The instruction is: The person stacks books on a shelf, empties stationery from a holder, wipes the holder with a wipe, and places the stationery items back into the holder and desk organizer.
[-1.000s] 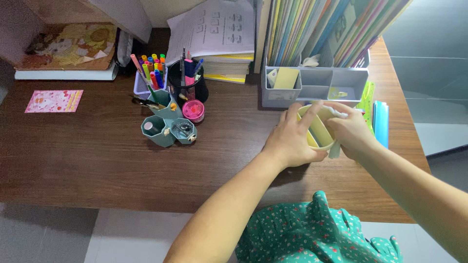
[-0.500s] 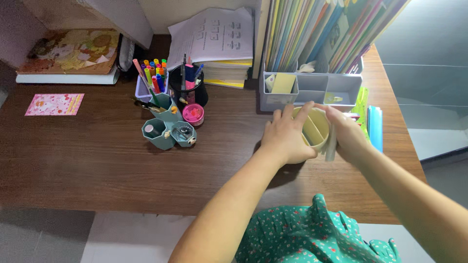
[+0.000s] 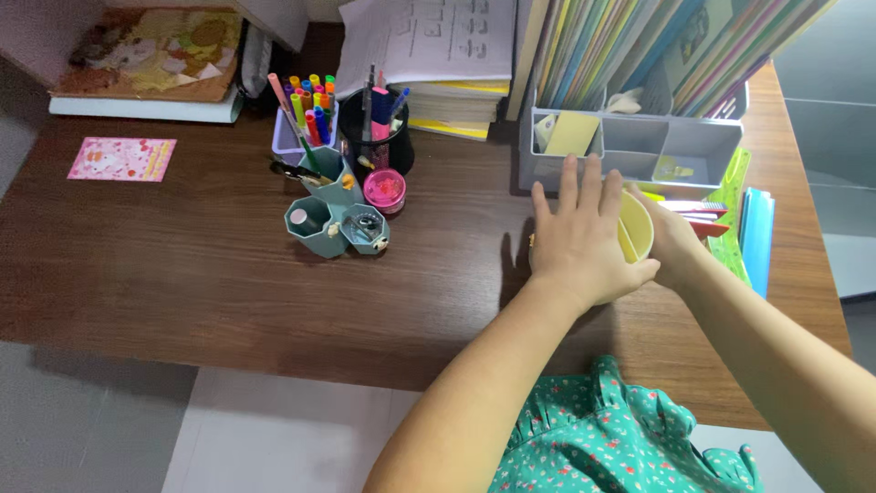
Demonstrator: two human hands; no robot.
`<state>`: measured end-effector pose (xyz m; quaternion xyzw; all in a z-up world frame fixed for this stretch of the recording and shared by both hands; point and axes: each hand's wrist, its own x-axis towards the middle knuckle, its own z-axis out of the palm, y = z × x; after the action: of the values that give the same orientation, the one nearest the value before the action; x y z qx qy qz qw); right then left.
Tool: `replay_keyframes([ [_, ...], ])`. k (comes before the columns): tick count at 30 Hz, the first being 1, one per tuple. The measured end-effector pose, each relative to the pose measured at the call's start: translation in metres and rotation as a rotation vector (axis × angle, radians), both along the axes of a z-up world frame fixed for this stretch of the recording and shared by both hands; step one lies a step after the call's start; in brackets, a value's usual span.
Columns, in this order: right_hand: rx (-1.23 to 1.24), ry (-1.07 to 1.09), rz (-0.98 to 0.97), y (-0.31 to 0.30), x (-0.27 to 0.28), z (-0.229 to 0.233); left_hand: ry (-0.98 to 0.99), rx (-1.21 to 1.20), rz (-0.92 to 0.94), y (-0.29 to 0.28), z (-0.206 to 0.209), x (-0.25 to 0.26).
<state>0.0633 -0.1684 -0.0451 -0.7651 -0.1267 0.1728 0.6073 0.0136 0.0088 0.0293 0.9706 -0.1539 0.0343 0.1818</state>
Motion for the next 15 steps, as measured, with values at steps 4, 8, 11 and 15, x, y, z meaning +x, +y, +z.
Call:
replay_keyframes([
  [4,0.529,0.431,-0.273,0.002,-0.021,0.017,-0.133,-0.184,-0.031,0.005,-0.021,0.000],
  [8,0.424,0.401,-0.242,0.009,-0.010,0.043,-0.232,-0.243,-0.037,0.011,-0.032,-0.004],
  [11,0.309,0.425,-0.264,0.015,0.012,0.041,-0.250,-0.274,-0.016,0.013,-0.034,-0.008],
  [15,0.456,0.597,-0.291,0.001,0.034,0.000,-0.261,-0.327,-0.010,0.010,-0.031,-0.009],
])
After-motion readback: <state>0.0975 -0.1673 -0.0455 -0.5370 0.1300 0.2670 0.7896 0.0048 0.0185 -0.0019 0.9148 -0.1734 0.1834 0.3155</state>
